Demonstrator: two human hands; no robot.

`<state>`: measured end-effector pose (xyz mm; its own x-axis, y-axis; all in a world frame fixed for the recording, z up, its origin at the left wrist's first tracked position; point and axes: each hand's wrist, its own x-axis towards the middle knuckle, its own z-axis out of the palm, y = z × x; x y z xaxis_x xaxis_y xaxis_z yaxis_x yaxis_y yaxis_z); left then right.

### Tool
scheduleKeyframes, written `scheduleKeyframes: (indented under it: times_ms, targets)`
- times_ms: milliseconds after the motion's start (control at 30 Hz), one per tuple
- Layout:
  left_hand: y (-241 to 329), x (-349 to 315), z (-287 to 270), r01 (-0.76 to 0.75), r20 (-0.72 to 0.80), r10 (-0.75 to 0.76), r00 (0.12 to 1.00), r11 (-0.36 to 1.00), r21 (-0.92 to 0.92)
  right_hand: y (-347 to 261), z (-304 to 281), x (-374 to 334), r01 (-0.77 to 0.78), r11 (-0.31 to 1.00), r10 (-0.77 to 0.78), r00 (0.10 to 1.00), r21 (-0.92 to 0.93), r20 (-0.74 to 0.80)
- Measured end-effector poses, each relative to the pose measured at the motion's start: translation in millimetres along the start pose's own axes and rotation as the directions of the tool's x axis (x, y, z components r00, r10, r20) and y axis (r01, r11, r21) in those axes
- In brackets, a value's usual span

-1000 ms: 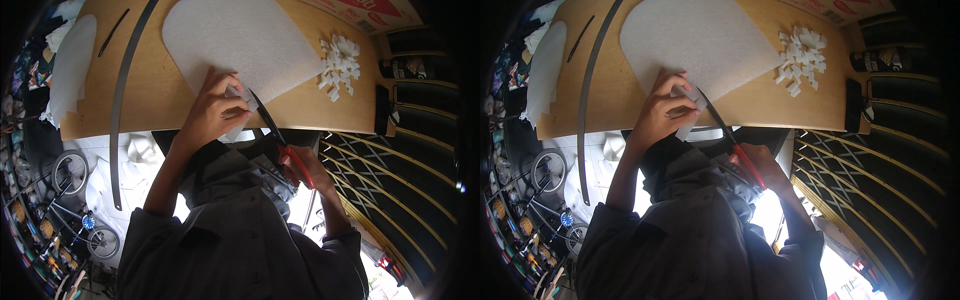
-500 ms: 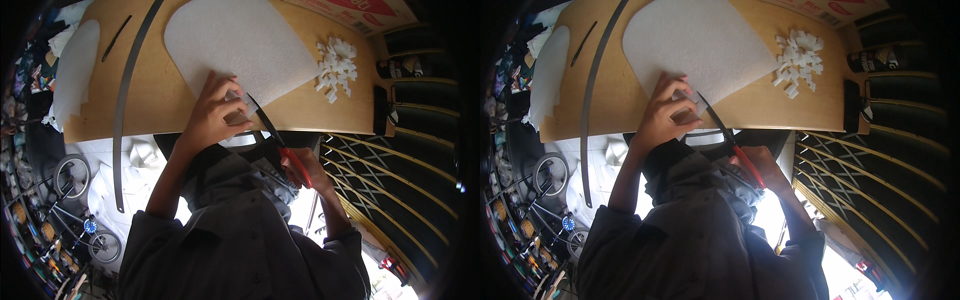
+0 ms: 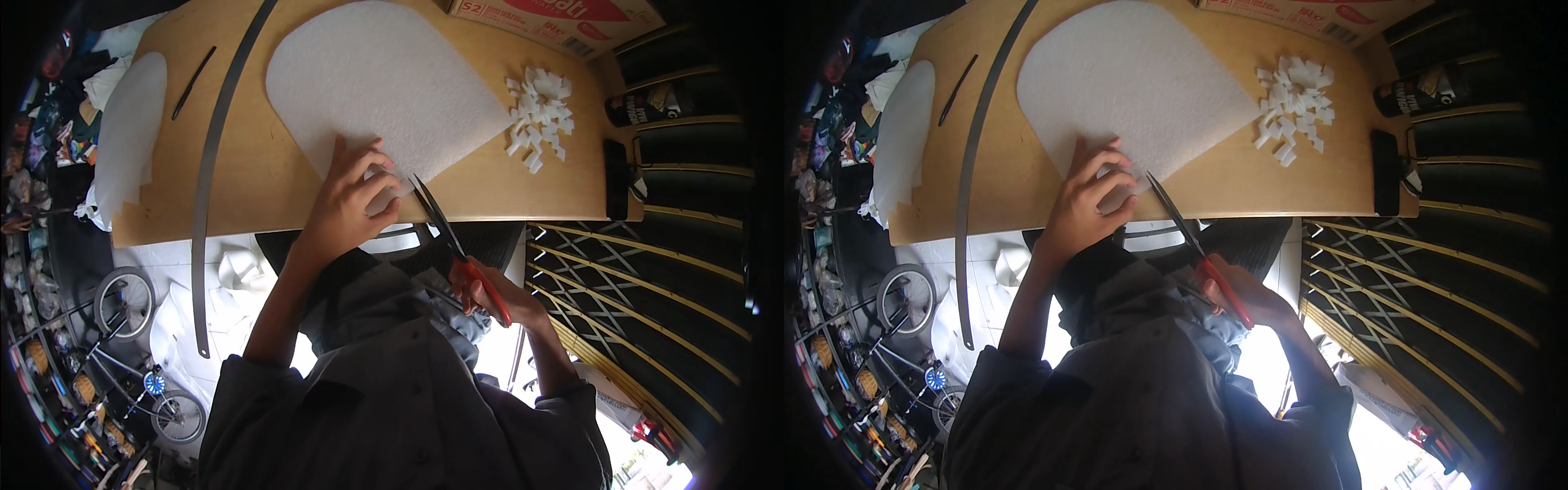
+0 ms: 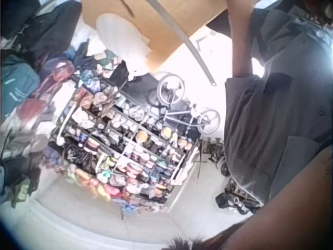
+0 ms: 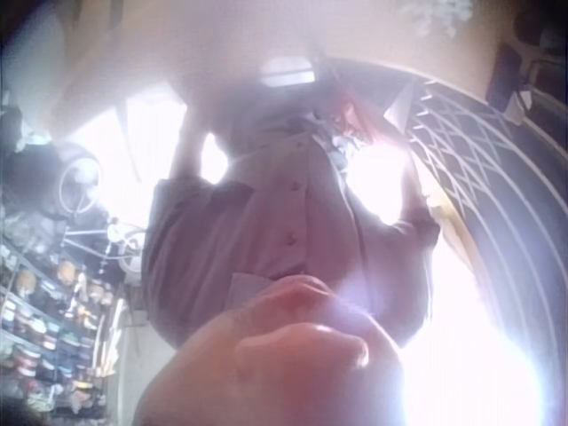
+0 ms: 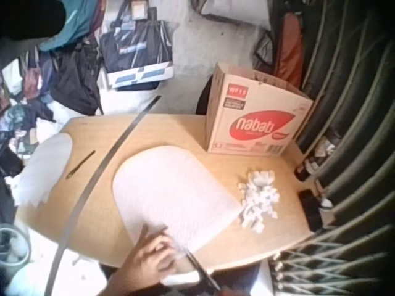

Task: The person uses a pair of red-handled scissors to cut small rectangular strips from a white foam sheet on a wooden table, adding them to a pile of already cut pieces.

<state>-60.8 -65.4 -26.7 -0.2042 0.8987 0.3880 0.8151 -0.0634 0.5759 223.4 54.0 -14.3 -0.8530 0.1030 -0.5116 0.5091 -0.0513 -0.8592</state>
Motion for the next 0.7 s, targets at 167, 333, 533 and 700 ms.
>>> scheduleKeyframes:
  times_ms: [167, 333, 533, 700]
  targets:
    - [24, 7, -1, 0.116, 0.015, -0.117, 0.993, 0.990, 0.079, 1, 3, -10, 0.031, 0.999, -0.031, 1.000, 0.031, 0.005]
    - [25, 5, 8, 0.099, -0.052, -0.094, 0.994, 0.989, 0.110, -11, -3, -16, 0.029, 0.999, -0.029, 1.000, 0.033, 0.007]
    - [26, 4, 9, 0.110, -0.041, -0.107, 0.993, 0.990, 0.085, -11, -8, -19, 0.082, 0.995, -0.079, 0.996, 0.063, -0.039]
    - [36, 7, 4, 0.145, 0.066, -0.154, 0.986, 0.981, 0.129, -8, -10, -17, 0.107, 0.992, -0.101, 0.992, 0.069, -0.079]
